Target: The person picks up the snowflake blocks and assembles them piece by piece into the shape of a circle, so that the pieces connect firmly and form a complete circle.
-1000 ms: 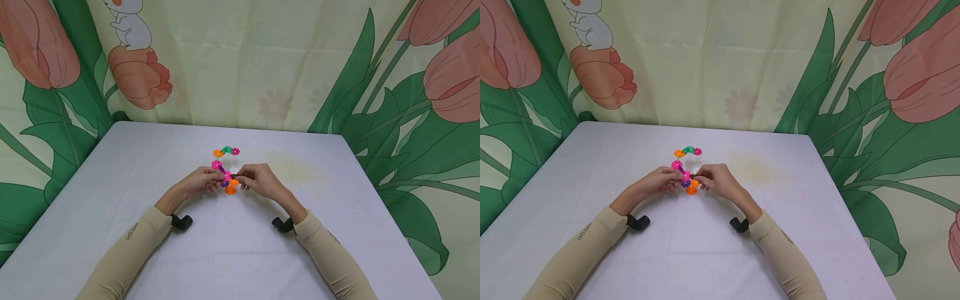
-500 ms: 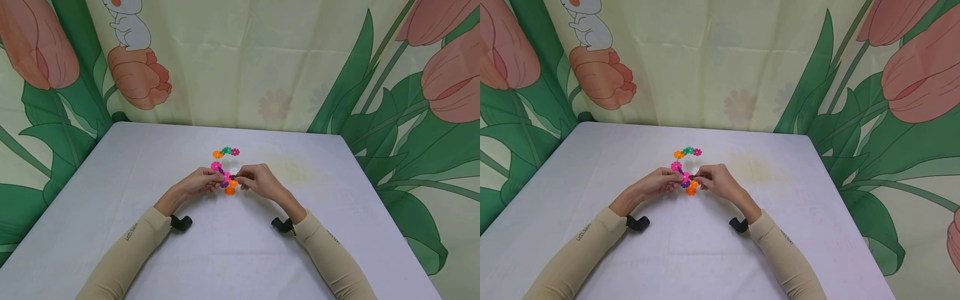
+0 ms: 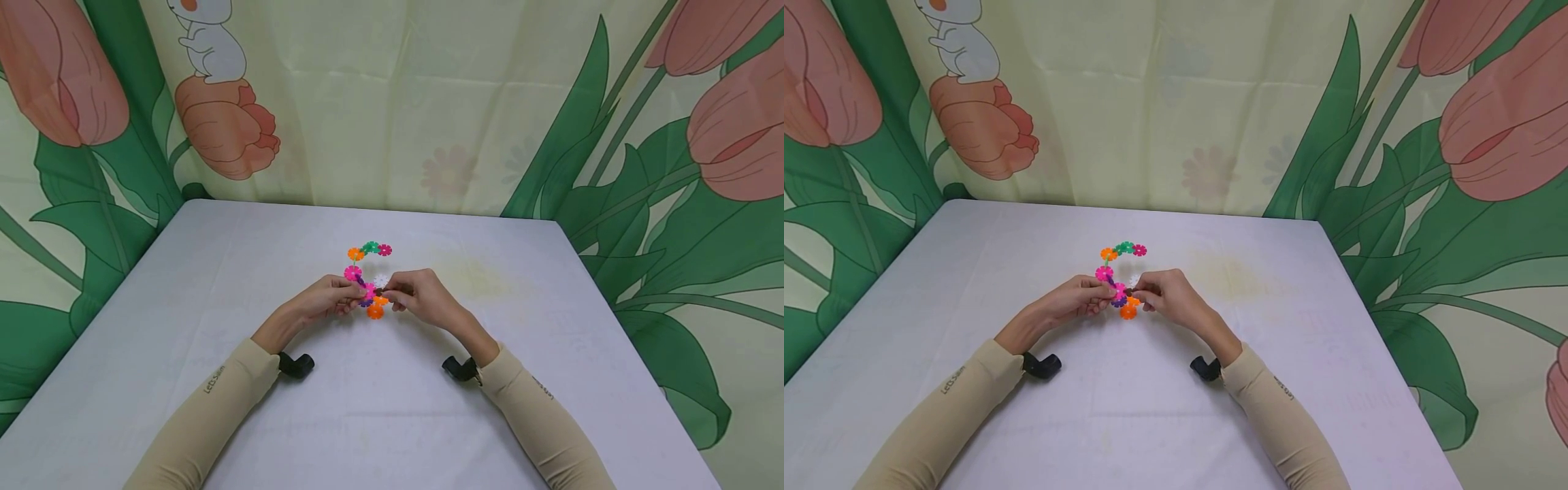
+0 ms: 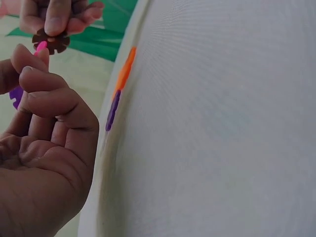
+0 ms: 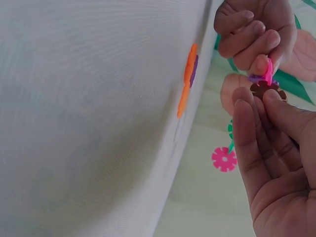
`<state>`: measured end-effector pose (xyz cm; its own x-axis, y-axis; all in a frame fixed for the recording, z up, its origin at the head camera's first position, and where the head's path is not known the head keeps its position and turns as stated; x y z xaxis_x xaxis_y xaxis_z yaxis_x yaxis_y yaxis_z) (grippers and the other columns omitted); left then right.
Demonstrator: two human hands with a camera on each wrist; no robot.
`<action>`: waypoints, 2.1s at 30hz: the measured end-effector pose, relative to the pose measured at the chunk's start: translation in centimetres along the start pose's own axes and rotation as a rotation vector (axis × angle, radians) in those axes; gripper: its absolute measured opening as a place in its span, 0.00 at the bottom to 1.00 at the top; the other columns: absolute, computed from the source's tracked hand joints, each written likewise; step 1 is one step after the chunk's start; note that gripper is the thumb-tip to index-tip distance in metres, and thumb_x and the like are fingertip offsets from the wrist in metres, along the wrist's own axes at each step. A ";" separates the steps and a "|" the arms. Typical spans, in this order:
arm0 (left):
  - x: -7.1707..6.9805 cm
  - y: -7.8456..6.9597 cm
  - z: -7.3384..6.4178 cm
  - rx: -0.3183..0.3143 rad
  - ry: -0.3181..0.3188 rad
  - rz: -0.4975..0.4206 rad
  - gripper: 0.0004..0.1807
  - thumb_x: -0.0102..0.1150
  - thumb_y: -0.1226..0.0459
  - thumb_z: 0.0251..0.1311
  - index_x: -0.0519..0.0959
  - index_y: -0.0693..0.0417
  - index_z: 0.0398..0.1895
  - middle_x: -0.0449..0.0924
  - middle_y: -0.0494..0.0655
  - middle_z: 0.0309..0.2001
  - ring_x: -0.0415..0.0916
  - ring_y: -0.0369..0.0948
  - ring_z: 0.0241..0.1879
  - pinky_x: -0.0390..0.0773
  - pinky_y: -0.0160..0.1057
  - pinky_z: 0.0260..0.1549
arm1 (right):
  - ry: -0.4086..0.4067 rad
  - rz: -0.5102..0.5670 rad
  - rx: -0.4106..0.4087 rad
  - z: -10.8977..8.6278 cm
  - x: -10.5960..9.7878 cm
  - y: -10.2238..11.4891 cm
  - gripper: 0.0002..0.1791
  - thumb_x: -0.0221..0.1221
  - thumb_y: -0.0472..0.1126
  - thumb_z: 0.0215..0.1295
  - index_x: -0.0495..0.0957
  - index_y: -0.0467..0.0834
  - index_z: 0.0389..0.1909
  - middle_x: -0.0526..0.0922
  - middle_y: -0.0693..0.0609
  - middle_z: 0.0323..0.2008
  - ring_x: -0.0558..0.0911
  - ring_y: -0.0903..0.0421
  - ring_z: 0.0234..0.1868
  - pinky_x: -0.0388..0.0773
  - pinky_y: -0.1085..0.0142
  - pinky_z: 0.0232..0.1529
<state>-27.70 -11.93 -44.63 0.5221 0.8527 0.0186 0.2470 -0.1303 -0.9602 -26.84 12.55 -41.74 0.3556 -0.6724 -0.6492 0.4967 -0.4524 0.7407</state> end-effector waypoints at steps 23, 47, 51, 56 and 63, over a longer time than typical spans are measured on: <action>0.1 0.2 0.3 -0.004 -0.026 0.001 0.17 0.59 0.57 0.77 0.80 0.67 0.45 0.78 0.40 0.27 0.70 0.36 0.27 0.70 0.29 0.28 | -0.087 -0.096 -0.056 0.0 0.6 0.4 0.04 0.66 0.33 0.71 0.86 0.35 0.36 0.89 0.44 0.28 0.89 0.47 0.29 0.83 0.71 0.32; -0.1 -0.1 0.6 0.007 -0.125 0.006 0.19 0.54 0.56 0.80 0.76 0.67 0.51 0.78 0.42 0.31 0.72 0.37 0.31 0.71 0.30 0.31 | -0.021 -0.241 0.258 1.0 1.0 -1.3 0.09 0.69 0.42 0.70 0.88 0.43 0.47 0.88 0.50 0.31 0.81 0.58 0.30 0.80 0.68 0.37; -0.2 0.0 0.5 0.007 -0.125 0.002 0.18 0.54 0.56 0.80 0.76 0.67 0.51 0.77 0.42 0.31 0.72 0.38 0.30 0.71 0.30 0.31 | 0.059 -0.236 0.256 1.7 1.0 -2.1 0.12 0.68 0.42 0.71 0.87 0.44 0.53 0.85 0.50 0.29 0.77 0.57 0.30 0.75 0.69 0.35; -0.3 -0.1 0.4 0.008 -0.112 -0.001 0.15 0.53 0.58 0.80 0.78 0.64 0.49 0.77 0.41 0.30 0.71 0.38 0.30 0.71 0.30 0.30 | 0.152 -0.247 0.272 2.2 1.2 -2.4 0.21 0.67 0.43 0.72 0.84 0.46 0.64 0.80 0.50 0.27 0.74 0.56 0.29 0.70 0.69 0.33; -0.1 -0.2 0.4 0.006 -0.091 -0.009 0.13 0.53 0.58 0.80 0.78 0.60 0.47 0.77 0.40 0.29 0.71 0.37 0.29 0.71 0.30 0.30 | 0.147 -0.275 0.282 2.3 1.4 -2.3 0.19 0.69 0.43 0.71 0.86 0.44 0.60 0.78 0.50 0.27 0.73 0.56 0.31 0.68 0.69 0.34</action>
<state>-28.15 -11.80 -44.51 0.4439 0.8961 0.0018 0.2457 -0.1198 -0.9619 -29.28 11.27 -43.97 0.3597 -0.4228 -0.8318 0.3600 -0.7596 0.5417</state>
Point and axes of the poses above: each hand's wrist, its own z-axis towards the middle knuckle, its own x-axis out of the palm, y = z × x, the point moved 1 cm from there along z, towards the middle knuckle
